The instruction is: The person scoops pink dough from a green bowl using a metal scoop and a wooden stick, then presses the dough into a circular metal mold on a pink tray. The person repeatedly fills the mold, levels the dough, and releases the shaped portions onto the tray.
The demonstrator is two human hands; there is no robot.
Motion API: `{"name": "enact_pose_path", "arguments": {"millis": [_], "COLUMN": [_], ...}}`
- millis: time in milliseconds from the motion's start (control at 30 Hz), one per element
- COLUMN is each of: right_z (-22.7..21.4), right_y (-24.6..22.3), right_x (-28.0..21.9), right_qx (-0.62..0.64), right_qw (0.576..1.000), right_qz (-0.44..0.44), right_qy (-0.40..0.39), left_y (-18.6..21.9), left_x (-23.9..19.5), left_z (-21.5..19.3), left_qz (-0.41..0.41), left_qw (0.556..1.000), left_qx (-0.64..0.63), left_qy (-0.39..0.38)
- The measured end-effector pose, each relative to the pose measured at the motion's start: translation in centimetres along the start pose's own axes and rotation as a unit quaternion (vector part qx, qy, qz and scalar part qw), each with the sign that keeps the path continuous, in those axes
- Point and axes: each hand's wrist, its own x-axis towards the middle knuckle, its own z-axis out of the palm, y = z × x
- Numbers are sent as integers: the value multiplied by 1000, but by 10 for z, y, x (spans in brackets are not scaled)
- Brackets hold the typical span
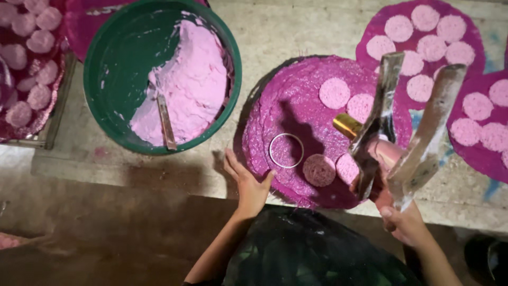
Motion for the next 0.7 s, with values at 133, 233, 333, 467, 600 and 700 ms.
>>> {"name": "enact_pose_path", "arguments": {"millis": [133, 233, 333, 467, 600, 700], "right_z": [33, 59, 67, 55, 48, 65], "right_y": [-25, -47, -51, -28, -20, -50], "right_x": [-12, -17, -24, -25, -22, -12], "right_qx": [17, 21, 15, -10, -55, -100], "right_qw": [999, 998, 996, 999, 998, 983], "right_qz": [-33, -44, -53, 25, 14, -21], "right_qy": [-10, -50, -76, 23, -2, -150], "left_y": [19, 24, 23, 24, 43, 64], "left_x": [30, 48, 55, 50, 62, 91], "left_z": [-18, -12, -3, -1, -8, -14], "left_qz": [137, 197, 218, 205, 190, 97], "left_qw": [973, 946, 934, 933, 927, 935], "left_qx": [98, 135, 163, 158, 152, -60], "left_qy": [-157, -218, -232, -250, -287, -336]}}
